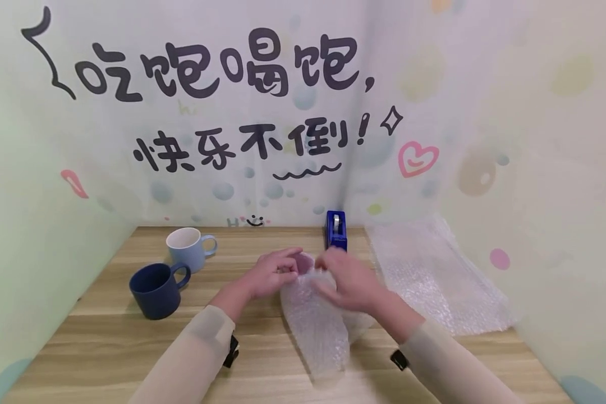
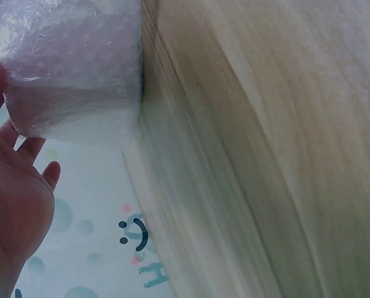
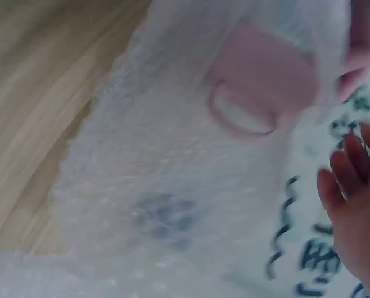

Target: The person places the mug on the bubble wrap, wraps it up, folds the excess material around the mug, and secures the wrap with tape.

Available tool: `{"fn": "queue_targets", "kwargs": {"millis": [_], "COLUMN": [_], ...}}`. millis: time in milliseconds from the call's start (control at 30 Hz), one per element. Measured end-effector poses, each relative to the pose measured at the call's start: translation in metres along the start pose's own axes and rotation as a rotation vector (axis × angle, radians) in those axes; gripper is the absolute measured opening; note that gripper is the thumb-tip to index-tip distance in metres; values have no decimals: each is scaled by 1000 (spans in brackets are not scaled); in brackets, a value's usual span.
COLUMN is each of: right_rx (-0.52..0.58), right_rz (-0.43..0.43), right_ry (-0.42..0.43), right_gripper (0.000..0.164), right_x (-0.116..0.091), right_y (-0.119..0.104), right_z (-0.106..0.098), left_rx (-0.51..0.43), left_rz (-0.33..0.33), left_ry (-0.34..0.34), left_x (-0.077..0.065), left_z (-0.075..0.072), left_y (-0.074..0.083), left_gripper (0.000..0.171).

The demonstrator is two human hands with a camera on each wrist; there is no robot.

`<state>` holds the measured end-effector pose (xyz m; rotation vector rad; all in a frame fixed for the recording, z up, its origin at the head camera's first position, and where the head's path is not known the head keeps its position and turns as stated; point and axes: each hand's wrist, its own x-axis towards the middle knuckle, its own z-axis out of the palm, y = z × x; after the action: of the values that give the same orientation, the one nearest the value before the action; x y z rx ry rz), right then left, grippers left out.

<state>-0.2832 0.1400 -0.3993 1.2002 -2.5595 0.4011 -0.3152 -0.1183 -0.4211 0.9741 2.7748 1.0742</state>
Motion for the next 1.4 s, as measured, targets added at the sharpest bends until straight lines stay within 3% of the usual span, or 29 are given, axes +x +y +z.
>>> {"fn": "queue_targets", "kwargs": {"millis": [133,200,300,533,800,967,1133,1400], "right_rx": [-278,-421,-547,-494,-486,-405,-333,-257], "right_rz": [-240,-289,-303,-387,-627,-544,-340,-120], "right_ry": [-148,-216,-229,-248,17,74,59,47], "right_gripper": [61,72,75,56,28,15,16,14], "right_x": [-37,-49,-54,-48,-40,-15,21,59], "right_y": [-34,-46,-55,-61,-56,-51,-40,-20], "right_z": [4,11,19,23,26,5,-16,-12], "left_rx": [-5,-14,-29,-72,-105,-110,-98,-147], "left_rz": [-15,-17,-9,-36,-35,-24,-32,-95], "left_ry": [1,9,20,13,33,35,11,14], "left_x": [0,-1,-2,-7,-6,-6,-7,-12], "left_z": [1,1,1,1,1,2,0,1], "left_y": [1,1,-1,-1,-5,-7,-8,-7], "left_gripper": [19,18,18,19,17,18,23,68]}}
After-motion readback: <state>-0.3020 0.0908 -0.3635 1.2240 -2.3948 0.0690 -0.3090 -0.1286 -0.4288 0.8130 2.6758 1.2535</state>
